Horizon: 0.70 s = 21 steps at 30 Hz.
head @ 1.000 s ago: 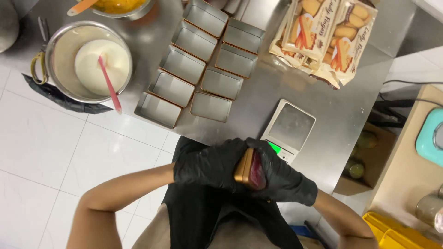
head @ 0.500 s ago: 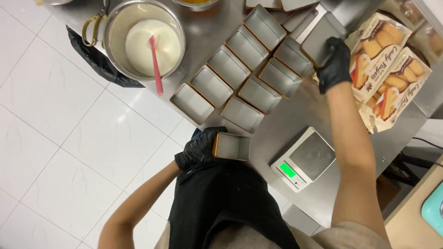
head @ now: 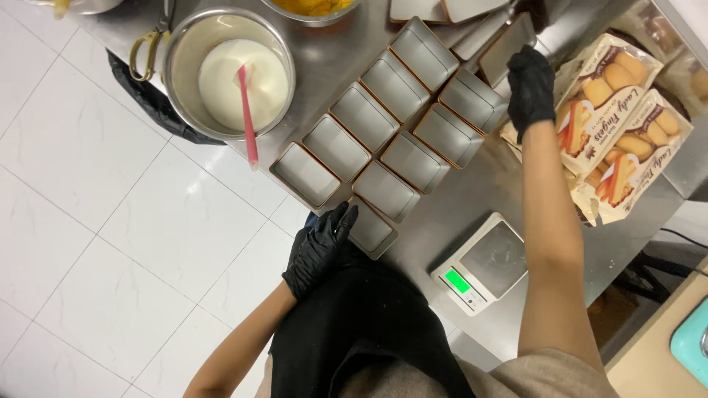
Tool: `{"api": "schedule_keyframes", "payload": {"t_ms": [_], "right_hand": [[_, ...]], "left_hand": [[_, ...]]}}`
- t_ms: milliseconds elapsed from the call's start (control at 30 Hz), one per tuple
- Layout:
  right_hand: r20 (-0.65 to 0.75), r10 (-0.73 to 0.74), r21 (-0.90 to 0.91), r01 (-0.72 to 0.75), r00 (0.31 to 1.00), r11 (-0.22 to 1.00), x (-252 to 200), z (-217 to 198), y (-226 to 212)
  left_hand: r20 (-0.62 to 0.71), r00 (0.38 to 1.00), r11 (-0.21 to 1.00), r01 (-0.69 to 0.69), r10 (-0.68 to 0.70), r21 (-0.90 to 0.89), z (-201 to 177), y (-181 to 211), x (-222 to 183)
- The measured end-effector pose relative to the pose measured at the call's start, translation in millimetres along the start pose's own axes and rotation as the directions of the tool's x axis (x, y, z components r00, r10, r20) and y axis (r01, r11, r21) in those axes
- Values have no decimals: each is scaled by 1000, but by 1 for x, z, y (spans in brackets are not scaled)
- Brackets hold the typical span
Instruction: Organizing metal tins on a production table and dipping ladyfingers into a liquid mixture for tiramisu preparation.
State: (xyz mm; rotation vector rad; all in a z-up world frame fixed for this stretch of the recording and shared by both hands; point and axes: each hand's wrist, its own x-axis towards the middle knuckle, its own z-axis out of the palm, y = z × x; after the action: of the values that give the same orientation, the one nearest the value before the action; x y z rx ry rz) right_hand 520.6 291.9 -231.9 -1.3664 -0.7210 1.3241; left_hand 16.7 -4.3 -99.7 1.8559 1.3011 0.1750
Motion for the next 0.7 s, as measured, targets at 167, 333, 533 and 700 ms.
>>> {"api": "schedule_keyframes", "payload": {"t_ms": [167, 333, 533, 700], "right_hand": [[305, -376, -669, 477, 875, 570, -224, 65, 18], [-67, -155, -663, 72, 986, 745, -311, 69, 96], [-273, -418, -359, 311, 867, 880, -196, 101, 143], [-274, -431, -318, 342, 860, 884, -177, 129, 144]], "left_hand": [[-123, 927, 909, -312, 355, 276, 5, 8, 25], [314, 949, 848, -195, 35, 493, -11, 21, 65], [281, 951, 849, -253, 130, 463, -4, -13, 71], [257, 946, 821, -304, 199, 483, -6, -28, 77]]}}
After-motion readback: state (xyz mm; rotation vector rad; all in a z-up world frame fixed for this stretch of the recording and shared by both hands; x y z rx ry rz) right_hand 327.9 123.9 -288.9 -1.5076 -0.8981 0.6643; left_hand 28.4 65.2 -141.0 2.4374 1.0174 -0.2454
